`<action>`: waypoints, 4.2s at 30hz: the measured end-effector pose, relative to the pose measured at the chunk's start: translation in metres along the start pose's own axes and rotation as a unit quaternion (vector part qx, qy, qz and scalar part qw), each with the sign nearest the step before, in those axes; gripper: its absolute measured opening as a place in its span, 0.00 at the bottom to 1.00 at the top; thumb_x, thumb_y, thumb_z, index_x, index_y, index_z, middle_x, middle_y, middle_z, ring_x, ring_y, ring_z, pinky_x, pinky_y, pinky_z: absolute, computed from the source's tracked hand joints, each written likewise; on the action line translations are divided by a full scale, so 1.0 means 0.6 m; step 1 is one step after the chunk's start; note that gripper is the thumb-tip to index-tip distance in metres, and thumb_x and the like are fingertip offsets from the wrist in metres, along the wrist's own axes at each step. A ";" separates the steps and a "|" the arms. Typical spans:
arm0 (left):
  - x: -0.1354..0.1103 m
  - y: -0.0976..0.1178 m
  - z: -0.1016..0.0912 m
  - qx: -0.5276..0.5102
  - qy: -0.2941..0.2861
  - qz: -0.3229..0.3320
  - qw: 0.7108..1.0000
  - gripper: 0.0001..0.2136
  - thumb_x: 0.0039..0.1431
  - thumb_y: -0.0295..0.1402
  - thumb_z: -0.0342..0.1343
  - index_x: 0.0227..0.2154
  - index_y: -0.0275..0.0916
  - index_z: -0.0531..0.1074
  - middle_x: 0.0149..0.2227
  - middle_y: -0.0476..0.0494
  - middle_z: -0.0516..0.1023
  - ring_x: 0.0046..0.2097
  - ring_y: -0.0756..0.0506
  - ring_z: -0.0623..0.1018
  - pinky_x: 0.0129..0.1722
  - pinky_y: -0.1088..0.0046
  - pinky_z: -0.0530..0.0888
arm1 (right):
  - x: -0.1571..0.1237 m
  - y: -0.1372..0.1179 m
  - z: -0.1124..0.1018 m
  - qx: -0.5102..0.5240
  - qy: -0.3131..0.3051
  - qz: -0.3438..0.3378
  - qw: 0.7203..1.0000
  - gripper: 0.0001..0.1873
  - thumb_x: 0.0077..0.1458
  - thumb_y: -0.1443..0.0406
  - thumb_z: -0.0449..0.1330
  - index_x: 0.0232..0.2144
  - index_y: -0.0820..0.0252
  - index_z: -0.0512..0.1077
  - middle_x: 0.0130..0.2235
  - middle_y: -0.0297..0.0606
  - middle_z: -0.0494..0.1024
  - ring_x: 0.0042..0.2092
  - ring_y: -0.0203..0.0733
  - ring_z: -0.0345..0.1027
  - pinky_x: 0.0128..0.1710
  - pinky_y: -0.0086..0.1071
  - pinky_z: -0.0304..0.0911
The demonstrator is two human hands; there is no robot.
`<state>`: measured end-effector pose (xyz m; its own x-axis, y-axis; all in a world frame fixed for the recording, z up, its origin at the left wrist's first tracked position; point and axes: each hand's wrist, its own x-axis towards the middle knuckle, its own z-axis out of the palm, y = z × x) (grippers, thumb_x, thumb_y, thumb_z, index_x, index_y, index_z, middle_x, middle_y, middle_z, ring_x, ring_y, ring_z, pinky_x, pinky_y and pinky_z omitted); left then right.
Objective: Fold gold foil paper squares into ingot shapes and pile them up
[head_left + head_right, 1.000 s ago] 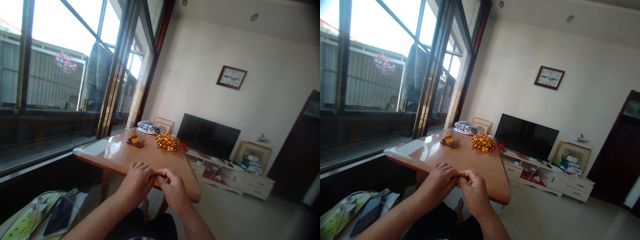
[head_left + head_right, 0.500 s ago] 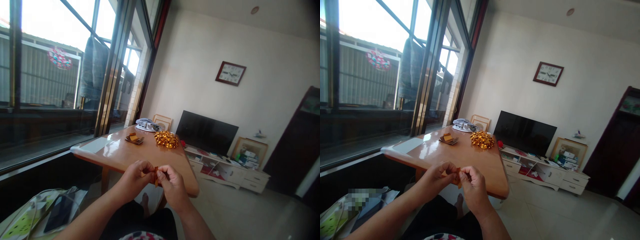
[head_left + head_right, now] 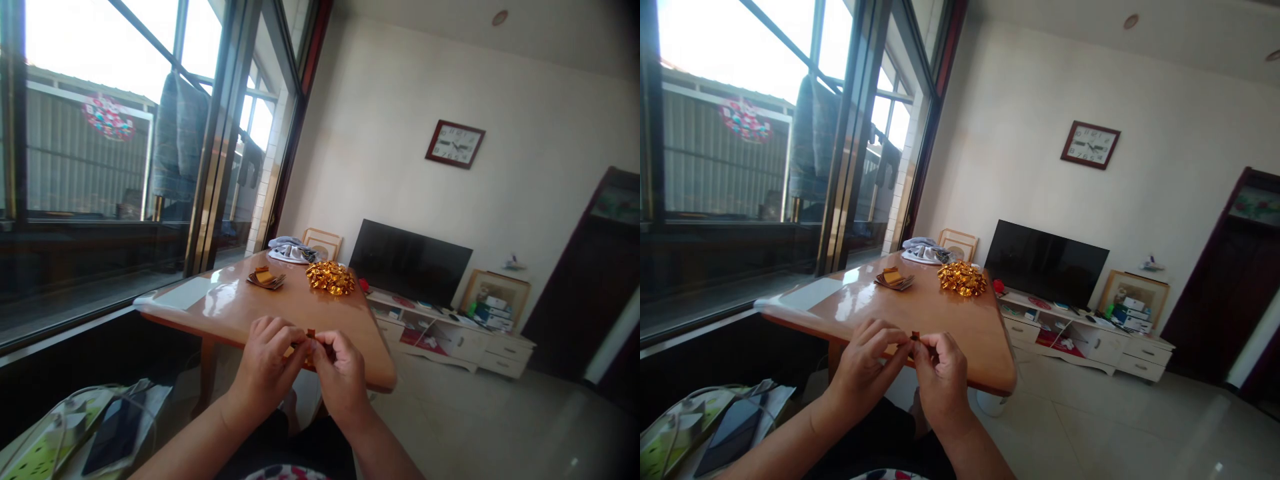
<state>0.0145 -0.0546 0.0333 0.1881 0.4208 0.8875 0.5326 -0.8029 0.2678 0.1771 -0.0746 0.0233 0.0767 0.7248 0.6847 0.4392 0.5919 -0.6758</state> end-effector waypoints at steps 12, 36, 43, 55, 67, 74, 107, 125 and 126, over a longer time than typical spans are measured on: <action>0.000 -0.002 0.009 -0.009 0.006 -0.028 1.000 0.06 0.64 0.34 0.56 0.39 0.42 0.77 0.35 0.43 0.77 0.39 0.44 0.74 0.43 0.64 0.69 | 0.000 -0.003 0.001 -0.027 0.004 -0.016 0.999 0.09 0.61 0.60 0.59 0.34 0.58 0.76 0.31 0.37 0.78 0.32 0.39 0.70 0.34 0.30 0.65; 0.015 -0.022 0.001 -0.255 -0.147 -0.171 0.940 0.08 0.62 0.37 0.57 0.32 0.38 0.73 0.33 0.45 0.76 0.38 0.46 0.76 0.38 0.71 0.73 | 0.008 -0.014 -0.023 -0.042 -0.091 -0.016 0.995 0.07 0.62 0.64 0.58 0.33 0.58 0.74 0.32 0.36 0.76 0.34 0.39 0.70 0.33 0.29 0.63; 0.023 -0.019 -0.012 -0.277 -0.191 -0.168 0.927 0.10 0.63 0.38 0.57 0.32 0.37 0.73 0.32 0.45 0.75 0.34 0.48 0.74 0.34 0.73 0.71 | 0.013 -0.019 -0.028 0.020 -0.137 0.033 0.990 0.09 0.61 0.62 0.58 0.32 0.60 0.74 0.27 0.33 0.75 0.28 0.35 0.68 0.28 0.26 0.62; 0.025 -0.010 -0.002 -0.298 -0.193 -0.216 0.909 0.13 0.64 0.41 0.54 0.30 0.37 0.70 0.27 0.49 0.69 0.29 0.50 0.69 0.28 0.75 0.66 | 0.018 -0.019 -0.026 0.088 -0.147 0.122 0.978 0.10 0.58 0.59 0.61 0.30 0.61 0.73 0.26 0.32 0.73 0.27 0.34 0.63 0.27 0.25 0.61; 0.022 -0.026 0.011 -0.396 -0.125 -0.280 0.865 0.14 0.64 0.43 0.56 0.29 0.37 0.68 0.28 0.50 0.70 0.31 0.50 0.68 0.32 0.75 0.65 | 0.017 0.003 -0.032 0.072 -0.160 0.097 0.980 0.14 0.60 0.56 0.60 0.39 0.60 0.77 0.33 0.35 0.79 0.34 0.39 0.71 0.33 0.28 0.64; 0.023 -0.029 0.011 -0.387 -0.170 -0.297 0.856 0.14 0.64 0.44 0.54 0.31 0.37 0.73 0.32 0.47 0.76 0.35 0.47 0.72 0.38 0.72 0.67 | 0.017 0.012 -0.033 -0.148 -0.094 -0.031 0.984 0.09 0.62 0.65 0.57 0.32 0.57 0.76 0.31 0.34 0.78 0.36 0.39 0.70 0.37 0.30 0.59; 0.023 -0.019 0.011 -0.383 -0.071 -0.363 0.847 0.16 0.51 0.41 0.65 0.39 0.37 0.77 0.34 0.46 0.79 0.38 0.46 0.75 0.39 0.72 0.70 | 0.015 0.034 -0.023 0.058 -0.023 0.092 0.994 0.21 0.59 0.58 0.61 0.53 0.58 0.73 0.50 0.43 0.79 0.50 0.47 0.73 0.53 0.40 0.67; 0.011 -0.028 0.040 -0.402 -0.039 -0.380 0.832 0.15 0.49 0.36 0.66 0.39 0.36 0.77 0.37 0.44 0.80 0.40 0.45 0.76 0.41 0.71 0.69 | 0.013 0.035 -0.009 0.071 0.007 0.123 0.990 0.18 0.55 0.64 0.61 0.49 0.58 0.74 0.49 0.40 0.80 0.47 0.45 0.73 0.48 0.35 0.67; 0.011 -0.028 0.041 -0.399 -0.034 -0.384 0.832 0.14 0.48 0.35 0.65 0.39 0.36 0.77 0.37 0.45 0.79 0.39 0.46 0.75 0.40 0.72 0.69 | 0.013 0.037 -0.008 0.064 0.011 0.117 0.991 0.18 0.55 0.64 0.61 0.49 0.57 0.74 0.49 0.40 0.80 0.47 0.45 0.73 0.49 0.35 0.66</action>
<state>0.0271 -0.0277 0.0252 0.1058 0.9402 0.3239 -0.1963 -0.2995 0.9337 0.1916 -0.0577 0.0150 0.1838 0.8403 0.5100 0.2894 0.4496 -0.8450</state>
